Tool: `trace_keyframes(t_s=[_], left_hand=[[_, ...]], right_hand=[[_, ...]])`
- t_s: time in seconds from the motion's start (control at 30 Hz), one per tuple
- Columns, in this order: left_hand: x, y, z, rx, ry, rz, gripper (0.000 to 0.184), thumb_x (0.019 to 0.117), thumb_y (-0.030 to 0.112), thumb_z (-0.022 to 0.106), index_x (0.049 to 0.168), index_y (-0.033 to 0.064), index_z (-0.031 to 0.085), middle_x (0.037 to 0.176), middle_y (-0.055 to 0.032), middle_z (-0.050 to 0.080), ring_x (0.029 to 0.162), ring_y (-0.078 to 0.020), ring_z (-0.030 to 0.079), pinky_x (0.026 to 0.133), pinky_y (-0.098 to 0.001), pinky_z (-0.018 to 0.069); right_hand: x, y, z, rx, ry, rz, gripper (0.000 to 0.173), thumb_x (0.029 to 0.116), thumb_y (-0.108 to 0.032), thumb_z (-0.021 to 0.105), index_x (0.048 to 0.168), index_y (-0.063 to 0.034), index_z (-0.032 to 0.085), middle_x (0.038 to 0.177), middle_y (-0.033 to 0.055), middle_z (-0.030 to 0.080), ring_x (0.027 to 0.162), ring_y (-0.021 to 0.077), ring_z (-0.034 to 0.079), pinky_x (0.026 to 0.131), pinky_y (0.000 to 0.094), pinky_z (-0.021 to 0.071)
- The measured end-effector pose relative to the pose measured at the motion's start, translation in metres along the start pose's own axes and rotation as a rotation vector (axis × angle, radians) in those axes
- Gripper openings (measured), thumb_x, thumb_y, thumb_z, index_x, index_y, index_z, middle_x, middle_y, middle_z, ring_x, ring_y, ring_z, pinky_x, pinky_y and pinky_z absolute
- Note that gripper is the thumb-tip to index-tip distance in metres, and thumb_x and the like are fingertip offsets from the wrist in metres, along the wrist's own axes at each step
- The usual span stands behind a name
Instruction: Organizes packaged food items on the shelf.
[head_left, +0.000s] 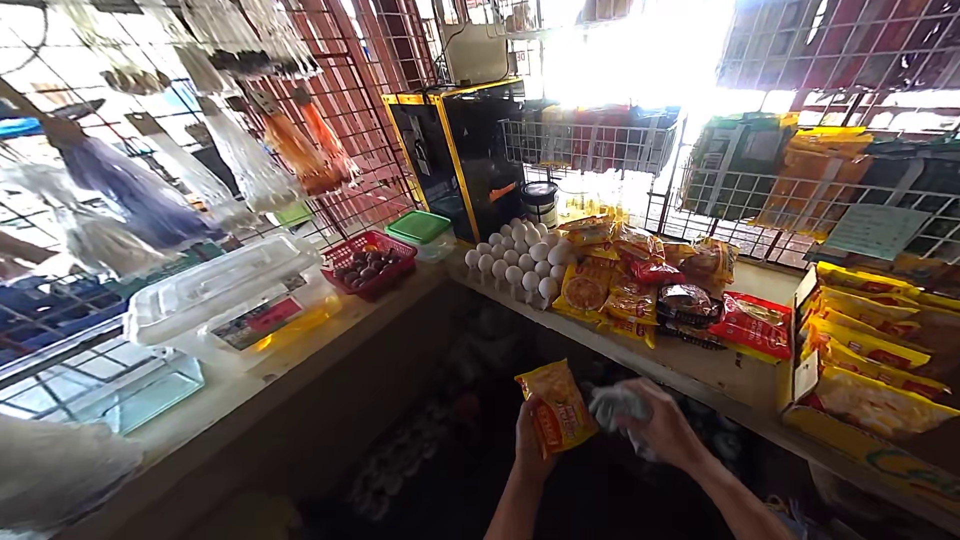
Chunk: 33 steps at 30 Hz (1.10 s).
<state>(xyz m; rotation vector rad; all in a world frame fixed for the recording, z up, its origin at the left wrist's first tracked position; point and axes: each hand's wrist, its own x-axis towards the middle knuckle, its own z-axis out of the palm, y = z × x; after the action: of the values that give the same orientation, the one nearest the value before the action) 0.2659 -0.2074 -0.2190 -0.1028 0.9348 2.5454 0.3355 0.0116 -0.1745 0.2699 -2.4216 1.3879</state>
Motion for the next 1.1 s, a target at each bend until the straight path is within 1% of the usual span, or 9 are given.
trace_keyframes(t_s=[0.1,0.23,0.4,0.5,0.63,0.77,0.87,0.97,1.1], left_hand=[[-0.012,-0.009,0.019,0.132,-0.005,-0.156,0.045,0.1090,0.030,0.021,0.115,0.0086,0.060,0.092,-0.0078,0.076,0.082,-0.0175,0.075,0.072,-0.0355,0.0633],[-0.017,-0.033,0.042,-0.019,-0.113,-0.147,0.054,0.1098,0.034,0.013,0.107,0.0125,0.062,0.090,-0.0052,0.076,0.083,-0.0153,0.074,0.074,-0.0344,0.0623],[0.003,-0.026,0.023,-0.076,0.094,-0.018,0.059,0.1109,0.043,0.013,0.110,0.0082,0.060,0.085,-0.0076,0.073,0.075,-0.0165,0.073,0.066,-0.0335,0.0619],[0.007,-0.012,0.006,0.194,0.201,0.013,0.030,0.1110,0.020,0.038,0.136,0.0052,0.044,0.097,-0.0115,0.072,0.083,-0.0181,0.073,0.073,-0.0347,0.0629],[-0.008,-0.022,0.013,0.537,0.001,0.008,0.067,0.0923,0.004,0.061,0.150,-0.0006,0.027,0.110,-0.0144,0.069,0.090,-0.0189,0.073,0.081,-0.0375,0.0627],[-0.029,-0.038,0.023,0.904,-0.295,0.077,0.037,0.0870,0.013,0.069,0.117,-0.0065,0.059,0.097,-0.0003,0.071,0.089,-0.0009,0.067,0.085,-0.0236,0.0558],[-0.024,-0.038,0.035,0.789,-0.385,-0.005,0.041,0.0891,0.002,0.066,0.128,-0.0030,0.052,0.105,-0.0023,0.072,0.095,-0.0078,0.070,0.090,-0.0309,0.0595],[-0.022,-0.030,0.037,0.733,-0.384,-0.136,0.062,0.0847,0.000,0.071,0.139,-0.0023,0.041,0.108,-0.0098,0.073,0.094,-0.0188,0.074,0.087,-0.0386,0.0625],[-0.017,-0.031,0.025,0.659,-0.393,-0.180,0.073,0.0841,0.001,0.069,0.147,0.0011,0.031,0.114,-0.0106,0.071,0.097,-0.0204,0.073,0.088,-0.0401,0.0624]], right_hand=[[0.027,-0.020,0.006,-0.065,0.088,-0.114,0.048,0.0938,-0.029,0.066,0.131,0.0015,0.065,0.134,0.0222,0.062,0.124,0.0294,0.062,0.105,0.0420,0.0514],[0.035,-0.021,0.049,-0.416,-0.187,-0.059,0.048,0.1024,-0.035,0.053,0.144,-0.0119,0.060,0.153,0.0150,0.051,0.148,0.0353,0.038,0.121,0.0573,0.0277],[-0.024,0.026,0.062,-0.411,-0.049,-0.401,0.034,0.0793,-0.004,0.075,0.113,-0.0099,0.078,0.126,0.0141,0.070,0.123,0.0349,0.064,0.102,0.0495,0.0532],[-0.042,0.045,0.038,-0.208,0.021,-0.081,0.030,0.0804,0.005,0.071,0.110,0.0036,0.076,0.120,0.0254,0.069,0.115,0.0391,0.067,0.100,0.0495,0.0551],[-0.023,0.003,0.024,-0.197,0.198,-0.195,0.036,0.0920,-0.016,0.062,0.124,-0.0024,0.072,0.135,0.0219,0.064,0.130,0.0354,0.059,0.109,0.0478,0.0490],[-0.001,-0.002,0.042,-0.363,-0.132,-0.337,0.039,0.0949,-0.043,0.061,0.119,-0.0168,0.075,0.131,0.0088,0.069,0.132,0.0327,0.057,0.111,0.0597,0.0416],[0.022,0.001,0.020,-0.241,-0.215,-0.101,0.040,0.0970,-0.040,0.061,0.115,-0.0064,0.075,0.124,0.0134,0.071,0.122,0.0287,0.064,0.106,0.0488,0.0500],[0.030,0.021,-0.010,-0.028,-0.234,0.285,0.042,0.1013,-0.034,0.059,0.117,0.0035,0.069,0.111,0.0220,0.070,0.106,0.0311,0.067,0.099,0.0493,0.0507],[0.005,0.057,-0.045,-0.133,-0.325,0.517,0.034,0.1038,-0.021,0.054,0.110,0.0089,0.069,0.104,0.0279,0.067,0.100,0.0375,0.065,0.095,0.0536,0.0481]])
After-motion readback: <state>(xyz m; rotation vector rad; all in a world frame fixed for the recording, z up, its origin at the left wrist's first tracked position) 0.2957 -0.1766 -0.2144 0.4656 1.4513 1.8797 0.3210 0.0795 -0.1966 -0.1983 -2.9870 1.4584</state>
